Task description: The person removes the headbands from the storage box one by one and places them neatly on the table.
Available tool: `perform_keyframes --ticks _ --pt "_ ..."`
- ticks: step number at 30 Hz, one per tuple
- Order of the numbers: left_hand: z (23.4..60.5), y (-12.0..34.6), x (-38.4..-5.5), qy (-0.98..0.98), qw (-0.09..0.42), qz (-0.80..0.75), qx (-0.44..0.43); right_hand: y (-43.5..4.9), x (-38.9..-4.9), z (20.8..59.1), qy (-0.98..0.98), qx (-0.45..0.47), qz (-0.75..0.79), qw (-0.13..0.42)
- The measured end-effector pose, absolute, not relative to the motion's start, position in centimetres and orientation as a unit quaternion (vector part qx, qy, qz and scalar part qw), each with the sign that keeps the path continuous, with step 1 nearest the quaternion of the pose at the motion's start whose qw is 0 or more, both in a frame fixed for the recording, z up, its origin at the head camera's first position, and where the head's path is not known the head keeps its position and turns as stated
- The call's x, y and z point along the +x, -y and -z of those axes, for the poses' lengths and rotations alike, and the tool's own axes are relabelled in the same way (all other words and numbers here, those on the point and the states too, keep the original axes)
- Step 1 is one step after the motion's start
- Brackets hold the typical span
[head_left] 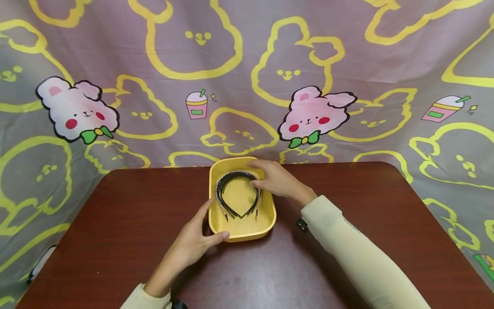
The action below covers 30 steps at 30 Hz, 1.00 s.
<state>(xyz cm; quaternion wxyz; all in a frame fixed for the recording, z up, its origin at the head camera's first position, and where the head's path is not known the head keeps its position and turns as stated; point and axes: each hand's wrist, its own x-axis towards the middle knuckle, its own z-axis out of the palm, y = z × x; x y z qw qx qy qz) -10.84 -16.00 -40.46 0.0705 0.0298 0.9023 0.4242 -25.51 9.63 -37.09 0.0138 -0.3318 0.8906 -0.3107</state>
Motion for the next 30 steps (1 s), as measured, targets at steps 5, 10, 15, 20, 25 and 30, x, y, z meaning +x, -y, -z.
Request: perform_keyframes --ticks 5,10,15,20,25,30 --pt "40.4 16.0 -11.0 -0.903 0.071 -0.422 0.029 -8.8 -26.1 36.8 -0.884 -0.354 0.304 0.016" --pt "40.5 16.0 -10.9 -0.898 0.070 -0.434 0.024 -7.9 -26.7 36.6 -0.882 -0.362 0.298 0.036" --pt "40.7 15.8 -10.9 -0.868 0.078 -0.490 0.019 -7.4 -27.2 36.5 -0.884 -0.364 0.287 0.057" --pt "40.7 15.4 -10.9 -0.837 0.094 -0.538 0.014 -7.3 -27.7 36.7 -0.883 -0.368 0.283 0.071" --pt "40.7 15.5 -10.9 -0.821 0.104 -0.561 0.016 -6.6 -28.4 36.9 -0.886 -0.360 0.279 0.088" --pt "40.8 15.7 -10.9 -0.824 0.106 -0.557 0.011 -6.0 -29.1 37.1 -0.883 -0.364 0.279 0.097"
